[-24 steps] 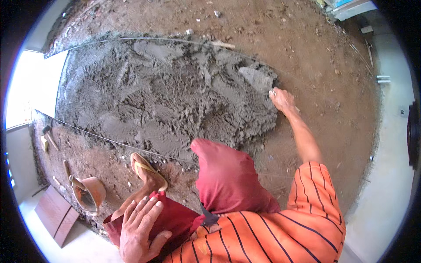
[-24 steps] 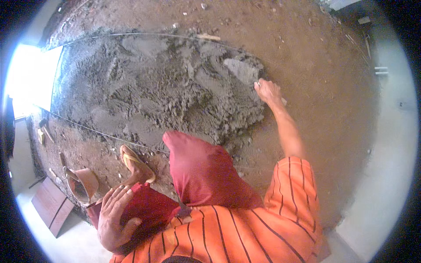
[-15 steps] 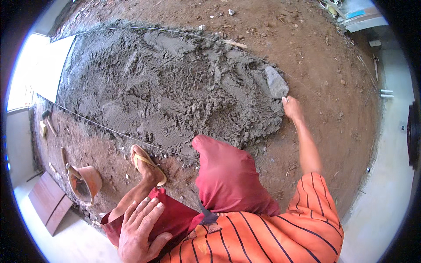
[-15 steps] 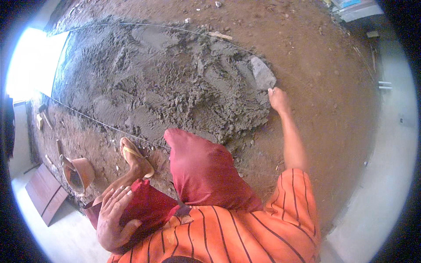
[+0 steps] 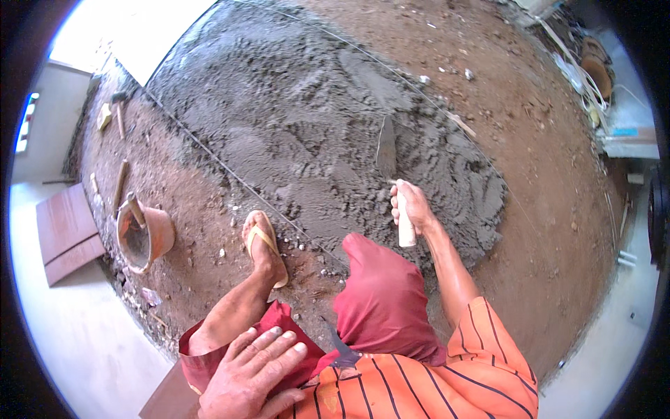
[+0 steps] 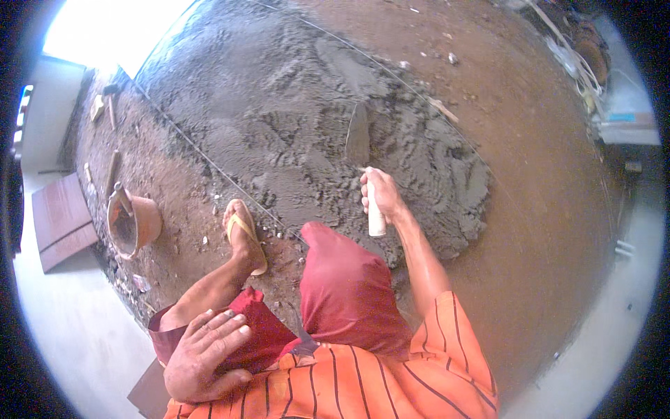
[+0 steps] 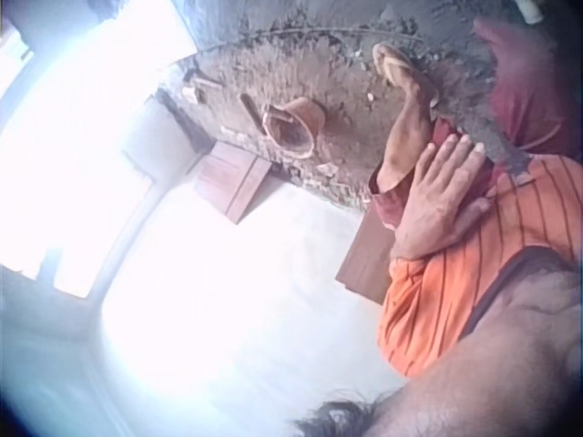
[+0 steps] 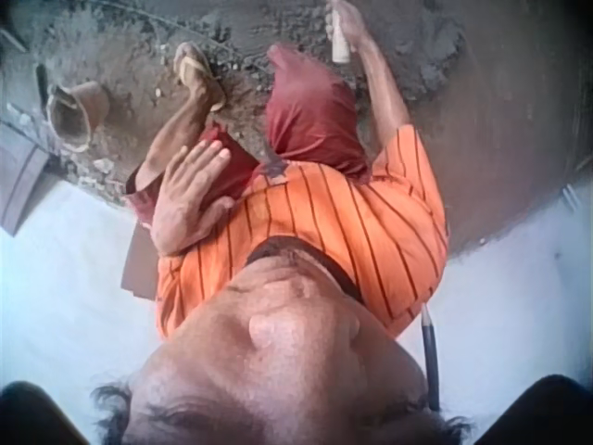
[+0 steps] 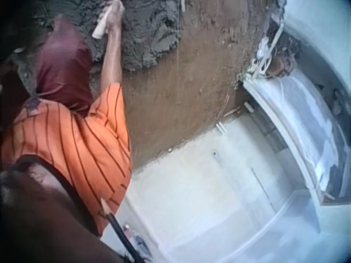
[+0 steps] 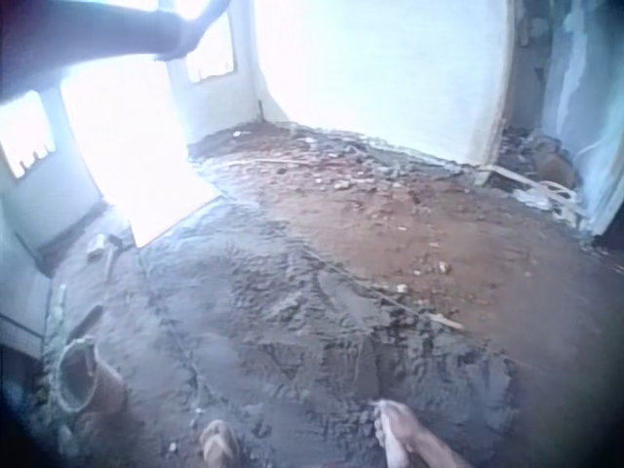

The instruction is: The person spreads wet cement on the floor using a trowel, then places a large white tile onto the cement bed. They use a rubber mallet to tap the tile into place and a trowel to adjust the surrounding cement.

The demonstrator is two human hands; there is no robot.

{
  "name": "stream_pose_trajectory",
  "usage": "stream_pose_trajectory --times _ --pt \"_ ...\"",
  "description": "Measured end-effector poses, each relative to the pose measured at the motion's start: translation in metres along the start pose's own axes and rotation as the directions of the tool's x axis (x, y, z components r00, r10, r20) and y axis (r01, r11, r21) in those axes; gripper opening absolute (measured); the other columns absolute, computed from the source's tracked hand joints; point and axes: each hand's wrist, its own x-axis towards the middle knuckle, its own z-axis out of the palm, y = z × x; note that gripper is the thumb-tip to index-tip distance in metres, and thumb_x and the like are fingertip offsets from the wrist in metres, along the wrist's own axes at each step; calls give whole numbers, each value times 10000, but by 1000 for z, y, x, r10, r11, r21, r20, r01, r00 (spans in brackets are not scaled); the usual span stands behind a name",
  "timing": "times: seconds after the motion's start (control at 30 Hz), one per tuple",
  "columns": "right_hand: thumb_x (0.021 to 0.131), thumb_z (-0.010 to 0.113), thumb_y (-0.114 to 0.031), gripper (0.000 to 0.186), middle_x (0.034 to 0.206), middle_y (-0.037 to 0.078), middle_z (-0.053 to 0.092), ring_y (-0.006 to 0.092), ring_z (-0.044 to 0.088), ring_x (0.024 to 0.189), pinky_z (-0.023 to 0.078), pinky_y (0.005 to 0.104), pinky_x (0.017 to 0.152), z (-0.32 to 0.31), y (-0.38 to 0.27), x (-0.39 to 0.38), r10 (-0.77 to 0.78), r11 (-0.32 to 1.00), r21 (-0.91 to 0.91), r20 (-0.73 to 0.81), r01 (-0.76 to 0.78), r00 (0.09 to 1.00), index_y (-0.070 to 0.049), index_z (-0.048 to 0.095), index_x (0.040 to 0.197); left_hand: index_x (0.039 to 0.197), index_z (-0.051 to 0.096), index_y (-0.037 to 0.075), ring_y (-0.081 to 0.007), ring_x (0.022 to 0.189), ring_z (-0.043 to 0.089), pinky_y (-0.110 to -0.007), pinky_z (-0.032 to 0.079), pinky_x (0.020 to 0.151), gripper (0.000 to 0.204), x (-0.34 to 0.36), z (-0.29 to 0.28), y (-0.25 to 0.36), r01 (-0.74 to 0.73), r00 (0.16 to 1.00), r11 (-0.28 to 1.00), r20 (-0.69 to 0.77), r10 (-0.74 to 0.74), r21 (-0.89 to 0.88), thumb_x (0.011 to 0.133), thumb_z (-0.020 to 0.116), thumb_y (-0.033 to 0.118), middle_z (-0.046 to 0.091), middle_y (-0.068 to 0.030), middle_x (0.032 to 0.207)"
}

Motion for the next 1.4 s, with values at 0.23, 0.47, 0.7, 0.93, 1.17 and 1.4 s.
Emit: stream_pose_trajectory --times 0.23,0.47,0.7,0.93,1.17,1.4 --pt "934 488 -368 275 680 6 502 128 505 505 486 308 467 166 -33 135 1 943 299 435 -145 901 -106 518 856 1394 436 65 -320 1362 363 -467 245 1117 687 -11 -8 1 21 1000 996 -21 -23 -86 804 692 309 436 -153 1429" --pt "903 609 -315 267 596 -26 445 101 454 443 423 290 390 113 23 99 -105 973 207 0 103 994 -109 475 797 1336 494 56 -314 1296 451 -475 295 1084 681 -14 1 -11 120 993 990 9 -119 -81 782 717 383 509 -153 1359" --pt "940 527 -333 246 680 -12 445 107 479 498 431 262 388 71 43 8 -35 845 414 -588 338 808 -151 436 802 1382 444 56 -319 1351 379 -470 266 1105 656 -33 -6 -23 162 984 972 -51 -173 -172 821 675 305 446 -154 1420" --pt "911 579 -288 229 663 6 494 130 515 514 434 291 444 227 -60 179 -277 931 269 74 248 958 -82 501 846 1398 429 60 -318 1349 378 -460 252 1115 668 -25 -15 -26 46 998 984 -26 -51 -170 833 657 332 430 -161 1430" --pt "894 543 -305 221 633 11 464 139 484 469 451 310 431 137 2 130 -56 859 420 -493 294 868 -113 496 797 1416 399 58 -313 1356 367 -463 246 1118 669 -44 -24 -31 178 982 967 -36 -188 -184 849 639 318 421 -160 1436" --pt "947 559 -317 232 674 -10 500 103 501 496 468 280 420 230 -2 128 -32 989 145 247 -4 968 -96 523 884 1423 389 65 -320 1355 366 -469 247 1115 646 -35 -28 -41 58 996 973 -58 -73 -224 880 597 346 422 -152 1434"
